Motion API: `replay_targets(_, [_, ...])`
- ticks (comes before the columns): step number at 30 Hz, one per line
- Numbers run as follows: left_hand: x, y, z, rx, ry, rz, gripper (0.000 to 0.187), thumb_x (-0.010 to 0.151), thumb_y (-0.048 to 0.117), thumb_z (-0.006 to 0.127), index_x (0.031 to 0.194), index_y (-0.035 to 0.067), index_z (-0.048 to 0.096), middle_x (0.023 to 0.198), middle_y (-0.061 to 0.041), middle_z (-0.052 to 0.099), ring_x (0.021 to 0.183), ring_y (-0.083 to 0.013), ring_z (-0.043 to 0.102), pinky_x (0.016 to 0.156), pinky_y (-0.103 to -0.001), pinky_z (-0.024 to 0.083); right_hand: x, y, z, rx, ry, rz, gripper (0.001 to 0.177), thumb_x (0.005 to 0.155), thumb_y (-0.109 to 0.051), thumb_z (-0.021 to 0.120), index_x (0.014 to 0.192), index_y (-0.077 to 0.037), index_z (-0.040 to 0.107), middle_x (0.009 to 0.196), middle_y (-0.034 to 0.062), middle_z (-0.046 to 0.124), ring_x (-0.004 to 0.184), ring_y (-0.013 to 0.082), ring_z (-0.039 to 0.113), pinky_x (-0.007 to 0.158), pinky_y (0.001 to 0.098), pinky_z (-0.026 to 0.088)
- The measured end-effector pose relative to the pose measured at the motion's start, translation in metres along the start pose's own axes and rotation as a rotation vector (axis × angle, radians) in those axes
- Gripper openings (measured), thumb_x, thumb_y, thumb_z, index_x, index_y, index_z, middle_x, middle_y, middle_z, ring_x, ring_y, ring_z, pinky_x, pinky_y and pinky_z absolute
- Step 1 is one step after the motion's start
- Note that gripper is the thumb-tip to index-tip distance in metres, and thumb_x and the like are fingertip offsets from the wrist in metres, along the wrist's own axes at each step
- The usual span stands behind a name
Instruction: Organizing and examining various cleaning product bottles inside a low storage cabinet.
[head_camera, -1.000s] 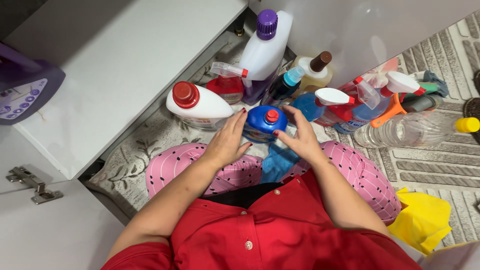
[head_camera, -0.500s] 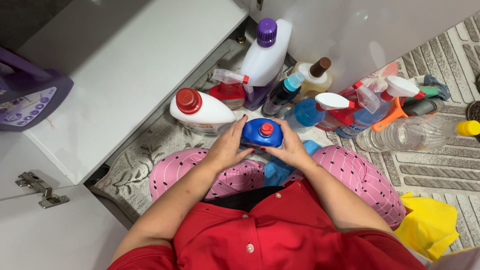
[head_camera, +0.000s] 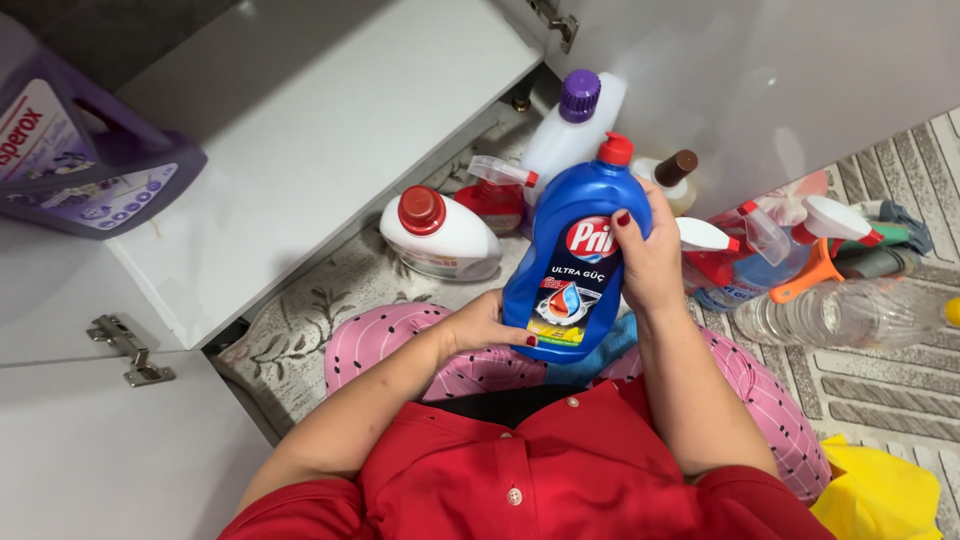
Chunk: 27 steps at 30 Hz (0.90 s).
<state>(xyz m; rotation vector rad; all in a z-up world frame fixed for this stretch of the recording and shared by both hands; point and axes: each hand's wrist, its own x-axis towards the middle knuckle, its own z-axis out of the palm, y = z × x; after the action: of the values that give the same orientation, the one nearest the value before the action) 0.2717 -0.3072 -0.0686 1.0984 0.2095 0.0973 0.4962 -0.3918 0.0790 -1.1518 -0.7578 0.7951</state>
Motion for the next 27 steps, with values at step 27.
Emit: replay_targets(27, [-0.033, 0.119, 0.059, 0.718, 0.545, 0.389, 0.108, 0.063, 0.02, 0.094, 0.155, 0.005, 0.038, 0.146, -0.021, 0.056, 0.136, -0.0326, 0.055, 0.114, -0.042, 0.043, -0.054, 0.059, 0.01, -0.239, 0.02, -0.263, 0.076, 0.104, -0.055, 0.055, 0.15, 0.001, 0.034, 0.139, 0.0119, 0.053, 0.127, 0.0202, 0.054, 0.111, 0.035, 0.043])
